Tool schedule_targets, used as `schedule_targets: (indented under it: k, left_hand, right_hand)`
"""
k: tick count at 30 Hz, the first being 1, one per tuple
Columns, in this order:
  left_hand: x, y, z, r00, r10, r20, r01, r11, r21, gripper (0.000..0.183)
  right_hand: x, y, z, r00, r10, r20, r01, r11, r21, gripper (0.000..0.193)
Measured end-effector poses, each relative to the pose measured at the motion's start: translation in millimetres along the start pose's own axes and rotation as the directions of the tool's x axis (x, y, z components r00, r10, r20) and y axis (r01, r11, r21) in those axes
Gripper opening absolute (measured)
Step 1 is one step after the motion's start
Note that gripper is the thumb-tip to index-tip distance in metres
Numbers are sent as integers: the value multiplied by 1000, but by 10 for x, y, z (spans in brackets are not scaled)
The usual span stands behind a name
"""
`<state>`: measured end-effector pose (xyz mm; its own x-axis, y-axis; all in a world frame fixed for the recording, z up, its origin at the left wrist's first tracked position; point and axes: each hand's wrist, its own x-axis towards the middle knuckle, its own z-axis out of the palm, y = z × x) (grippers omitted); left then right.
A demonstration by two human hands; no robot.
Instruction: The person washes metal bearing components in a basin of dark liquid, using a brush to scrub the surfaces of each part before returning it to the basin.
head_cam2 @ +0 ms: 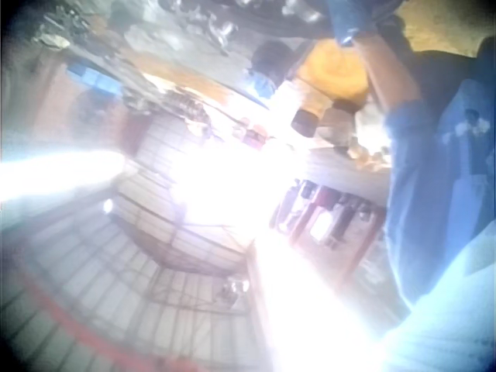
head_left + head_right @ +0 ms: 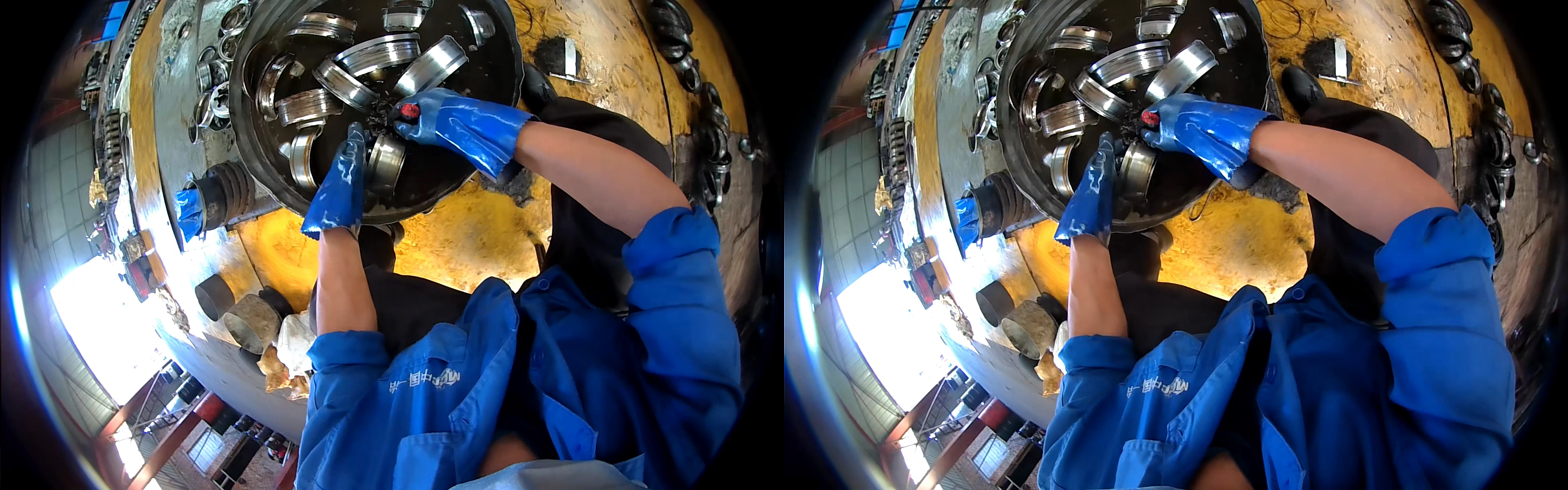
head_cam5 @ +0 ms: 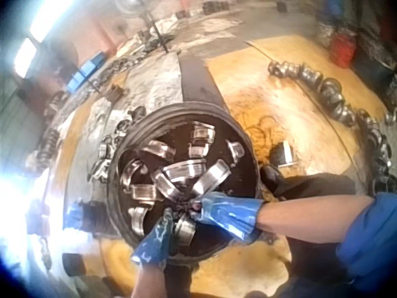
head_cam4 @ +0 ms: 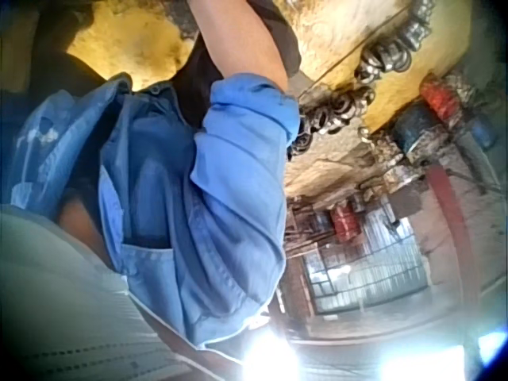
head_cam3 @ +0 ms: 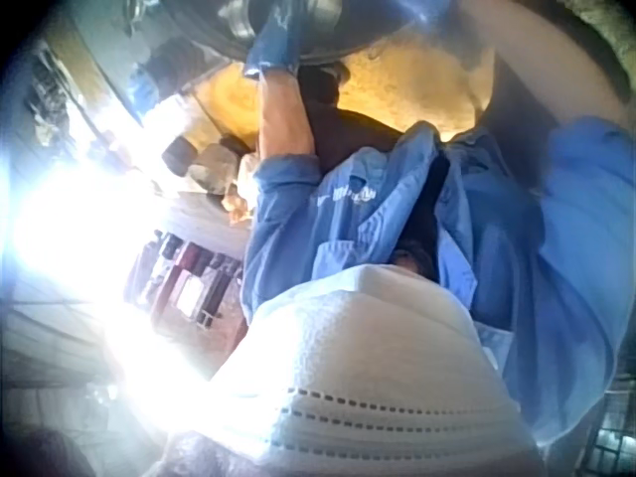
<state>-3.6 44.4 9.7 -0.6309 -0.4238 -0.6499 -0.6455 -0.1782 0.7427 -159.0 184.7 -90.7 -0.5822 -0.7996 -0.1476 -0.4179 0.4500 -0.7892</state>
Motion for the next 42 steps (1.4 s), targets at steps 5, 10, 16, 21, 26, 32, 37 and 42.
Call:
schedule_targets:
  k: [5, 10, 16, 21, 26, 32, 37, 42]
  left_hand:
    - [22, -28, -256, 998, -51, -38, 48, 994, -94, 67]
    - [-142, 249, -280, 998, -66, 5, 66, 997, 35, 61]
    - [-287, 442, -234, 999, 44, 2, -44, 988, 148, 60]
    - [-225, 418, -275, 998, 26, 54, -32, 994, 101, 63]
    - [-19, 194, -363, 996, 58, -67, -44, 982, 183, 65]
    - [149, 29, -243, 995, 104, -10, -100, 976, 193, 70]
    - [420, -140, -241, 999, -34, 31, 34, 999, -14, 65]
    - [367, -222, -232, 999, 5, -48, -10, 995, -102, 62]
  right_hand:
    - [-172, -502, -118, 971, -238, 3, 237, 967, -89, 26]
    - [-465, -796, -198, 777, -607, 166, 629, 739, -242, 36]
    - [-598, -869, -74, 615, -770, 169, 767, 536, -352, 35]
    - [-255, -645, -203, 899, -438, 16, 437, 894, -98, 31]
    - [-44, -253, -124, 997, -49, 53, 43, 993, 106, 24]
    - [-60, -353, -132, 998, -30, 58, 26, 998, 65, 28]
    - [-328, -652, -114, 909, -397, -129, 411, 905, 108, 24]
    - [-574, -949, -427, 811, -558, 176, 577, 813, -82, 39]
